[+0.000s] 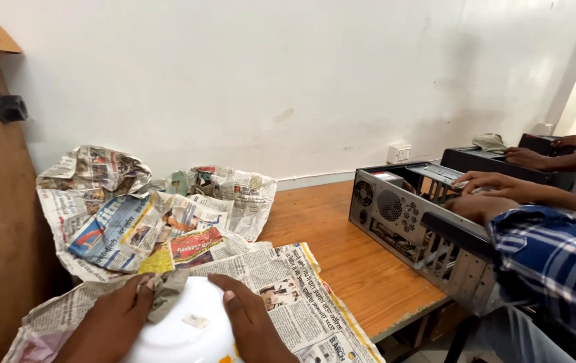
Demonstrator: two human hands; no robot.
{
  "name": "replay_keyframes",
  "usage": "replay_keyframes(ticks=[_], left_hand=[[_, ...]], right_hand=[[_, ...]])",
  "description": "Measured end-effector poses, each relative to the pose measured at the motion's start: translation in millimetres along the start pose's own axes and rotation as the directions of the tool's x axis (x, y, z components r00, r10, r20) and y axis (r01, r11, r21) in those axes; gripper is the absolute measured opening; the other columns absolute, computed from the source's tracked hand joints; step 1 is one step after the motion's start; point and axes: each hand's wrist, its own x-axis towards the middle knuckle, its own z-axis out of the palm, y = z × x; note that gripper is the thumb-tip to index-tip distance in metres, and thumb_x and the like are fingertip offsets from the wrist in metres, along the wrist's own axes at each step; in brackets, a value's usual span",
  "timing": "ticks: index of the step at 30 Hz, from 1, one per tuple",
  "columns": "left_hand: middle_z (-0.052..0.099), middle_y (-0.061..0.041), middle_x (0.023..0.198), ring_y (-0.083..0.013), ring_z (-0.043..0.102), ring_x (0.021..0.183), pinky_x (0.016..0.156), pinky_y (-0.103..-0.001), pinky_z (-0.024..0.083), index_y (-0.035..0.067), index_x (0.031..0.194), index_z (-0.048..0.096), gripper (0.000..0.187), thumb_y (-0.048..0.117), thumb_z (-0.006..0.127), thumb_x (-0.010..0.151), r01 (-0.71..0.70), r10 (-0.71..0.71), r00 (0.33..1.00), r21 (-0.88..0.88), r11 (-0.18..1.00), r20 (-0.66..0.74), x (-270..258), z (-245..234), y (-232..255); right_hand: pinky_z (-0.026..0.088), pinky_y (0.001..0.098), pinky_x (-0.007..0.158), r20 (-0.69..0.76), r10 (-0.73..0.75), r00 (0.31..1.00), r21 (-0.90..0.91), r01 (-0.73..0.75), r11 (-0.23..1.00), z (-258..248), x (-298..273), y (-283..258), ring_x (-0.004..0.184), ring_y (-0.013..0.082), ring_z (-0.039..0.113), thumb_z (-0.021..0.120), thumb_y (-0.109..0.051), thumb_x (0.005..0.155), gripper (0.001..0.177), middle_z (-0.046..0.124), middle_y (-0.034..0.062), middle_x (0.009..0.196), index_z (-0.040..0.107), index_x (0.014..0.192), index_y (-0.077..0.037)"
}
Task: The person cleans a white ceramic bowl with a cloth while sitting on the floor.
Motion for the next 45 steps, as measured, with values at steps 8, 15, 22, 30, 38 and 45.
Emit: replay_keyframes(ticks=[8,15,22,30,38,45], left_hand=[[0.066,-0.019,0.120,-0.0360,0.069,0.113,0.100,-0.049,0.054,0.016,0.149,0.046,0.063,0.051,0.037,0.098,0.021,-0.025,1.000,0.435,0.900,0.004,-35,21,46],[0.060,-0.024,0.120,-0.0423,0.063,0.114,0.094,-0.055,0.053,0.003,0.135,0.050,0.090,0.081,0.049,0.090,0.001,-0.080,0.992,0.625,0.780,0.097,-36,10,101],[0.075,-0.023,0.104,-0.0397,0.073,0.102,0.093,-0.049,0.057,0.005,0.109,0.069,0.060,0.060,0.052,0.094,0.010,-0.066,0.990,0.413,0.911,0.121,14,7,56],[0.075,-0.024,0.098,-0.0375,0.072,0.093,0.087,-0.048,0.058,-0.003,0.111,0.073,0.055,0.047,0.058,0.095,0.086,-0.087,0.996,-0.120,0.989,-0.004,34,24,-43],[0.079,-0.019,0.119,-0.0281,0.074,0.119,0.108,-0.039,0.051,0.011,0.133,0.069,0.055,0.045,0.064,0.089,-0.185,0.075,0.904,-0.226,0.957,-0.421,10,86,-151],[0.072,-0.016,0.122,-0.0256,0.070,0.114,0.105,-0.036,0.051,0.005,0.143,0.056,0.064,0.043,0.063,0.092,-0.283,0.217,0.931,-0.207,0.937,-0.293,82,157,-316]], right_hand=[[0.043,0.0372,0.111,0.018,-0.101,0.995,-0.039,0.101,0.994,0,-1,9,0.128,0.0290,0.061,0.038,-0.034,0.106,0.051,0.067,0.0199,0.135,0.061,0.136,0.000],[0.043,0.0368,0.110,0.016,-0.085,0.996,0.031,0.084,0.996,2,-1,15,0.127,0.0292,0.061,0.040,-0.033,0.105,0.050,0.067,0.0187,0.134,0.061,0.137,-0.001],[0.035,0.0401,0.118,0.118,-0.112,0.987,-0.087,0.122,0.989,-6,-11,-17,0.140,0.0304,0.050,0.053,-0.049,0.099,0.066,0.053,0.0183,0.147,0.049,0.146,-0.003],[0.033,0.0402,0.119,0.098,-0.052,0.994,-0.123,0.064,0.990,-3,-7,-12,0.142,0.0298,0.049,0.057,-0.050,0.096,0.066,0.055,0.0168,0.145,0.052,0.144,-0.006],[0.034,0.0402,0.118,0.067,-0.059,0.996,-0.120,0.066,0.990,-3,-11,-12,0.141,0.0303,0.050,0.056,-0.046,0.098,0.061,0.058,0.0169,0.145,0.054,0.143,-0.006],[0.038,0.0408,0.117,0.076,-0.111,0.991,-0.102,0.118,0.988,-6,-11,-15,0.138,0.0307,0.054,0.057,-0.048,0.099,0.062,0.058,0.0173,0.142,0.054,0.143,-0.005]])
